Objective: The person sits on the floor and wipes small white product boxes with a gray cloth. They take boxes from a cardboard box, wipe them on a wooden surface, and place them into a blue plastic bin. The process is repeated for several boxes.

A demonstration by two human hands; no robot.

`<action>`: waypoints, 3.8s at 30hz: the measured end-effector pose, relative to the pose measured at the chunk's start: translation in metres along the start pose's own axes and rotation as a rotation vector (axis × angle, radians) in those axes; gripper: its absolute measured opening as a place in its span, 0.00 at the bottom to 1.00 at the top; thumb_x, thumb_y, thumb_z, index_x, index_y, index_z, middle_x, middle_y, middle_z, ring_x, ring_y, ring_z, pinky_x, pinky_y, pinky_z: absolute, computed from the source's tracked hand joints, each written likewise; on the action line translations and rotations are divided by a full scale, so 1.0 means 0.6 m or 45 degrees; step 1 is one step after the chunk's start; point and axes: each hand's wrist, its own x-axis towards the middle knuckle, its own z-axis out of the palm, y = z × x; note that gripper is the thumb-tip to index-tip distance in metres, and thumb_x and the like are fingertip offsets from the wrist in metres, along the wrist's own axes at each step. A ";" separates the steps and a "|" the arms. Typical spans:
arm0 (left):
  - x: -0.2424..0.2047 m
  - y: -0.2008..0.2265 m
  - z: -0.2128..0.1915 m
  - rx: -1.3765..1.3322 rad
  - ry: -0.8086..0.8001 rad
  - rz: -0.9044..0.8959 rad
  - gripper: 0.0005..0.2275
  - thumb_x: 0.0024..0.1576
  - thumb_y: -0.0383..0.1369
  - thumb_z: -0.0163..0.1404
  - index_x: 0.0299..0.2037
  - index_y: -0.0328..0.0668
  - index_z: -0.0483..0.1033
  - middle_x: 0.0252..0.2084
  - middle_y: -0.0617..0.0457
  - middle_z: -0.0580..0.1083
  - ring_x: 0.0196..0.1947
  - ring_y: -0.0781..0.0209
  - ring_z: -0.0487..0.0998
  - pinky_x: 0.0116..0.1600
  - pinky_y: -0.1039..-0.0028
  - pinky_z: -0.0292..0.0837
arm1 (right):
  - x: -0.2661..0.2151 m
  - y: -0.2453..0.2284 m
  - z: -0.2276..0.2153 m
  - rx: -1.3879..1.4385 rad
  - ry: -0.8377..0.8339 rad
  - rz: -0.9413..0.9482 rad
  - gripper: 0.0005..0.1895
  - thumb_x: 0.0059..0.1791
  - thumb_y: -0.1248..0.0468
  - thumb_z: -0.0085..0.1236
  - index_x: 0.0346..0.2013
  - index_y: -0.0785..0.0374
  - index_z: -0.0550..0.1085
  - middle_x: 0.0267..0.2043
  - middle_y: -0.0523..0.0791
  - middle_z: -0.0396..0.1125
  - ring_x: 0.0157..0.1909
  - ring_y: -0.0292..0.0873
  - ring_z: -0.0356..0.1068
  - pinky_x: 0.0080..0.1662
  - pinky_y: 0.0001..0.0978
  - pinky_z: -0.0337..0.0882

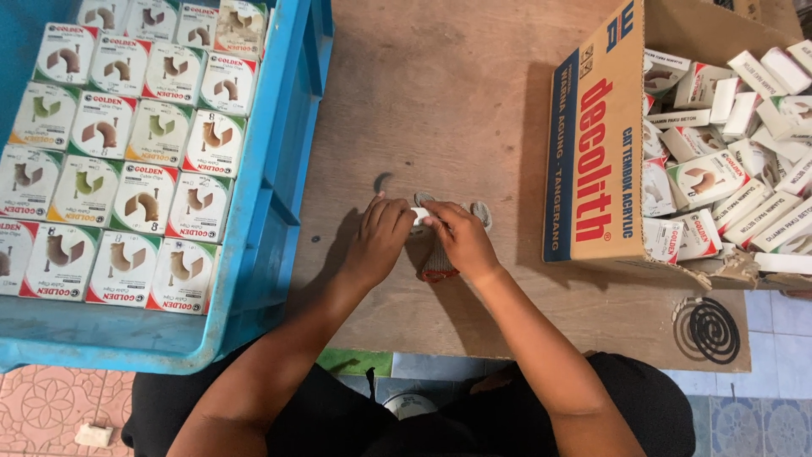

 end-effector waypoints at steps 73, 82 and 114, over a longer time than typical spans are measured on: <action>-0.050 -0.022 0.077 -0.388 -0.979 -0.471 0.37 0.41 0.35 0.58 0.60 0.33 0.52 0.64 0.44 0.52 0.65 0.50 0.49 0.66 0.62 0.41 | -0.048 0.047 0.095 -0.682 -0.379 -0.089 0.49 0.41 0.32 0.32 0.64 0.65 0.46 0.66 0.56 0.42 0.66 0.57 0.42 0.63 0.46 0.45; -0.004 -0.011 0.006 -0.359 -1.046 -0.490 0.35 0.43 0.30 0.58 0.60 0.28 0.52 0.64 0.40 0.50 0.66 0.47 0.47 0.66 0.61 0.40 | -0.086 0.012 0.091 -0.807 -0.431 -0.079 0.53 0.37 0.29 0.35 0.63 0.65 0.48 0.65 0.56 0.43 0.66 0.55 0.42 0.63 0.43 0.44; 0.007 -0.029 -0.009 -0.280 -1.090 -0.286 0.38 0.40 0.31 0.59 0.60 0.29 0.52 0.62 0.36 0.54 0.63 0.44 0.52 0.66 0.57 0.35 | -0.091 0.024 0.097 -0.573 -0.336 -0.003 0.30 0.49 0.47 0.37 0.62 0.54 0.53 0.65 0.46 0.46 0.67 0.47 0.42 0.64 0.38 0.42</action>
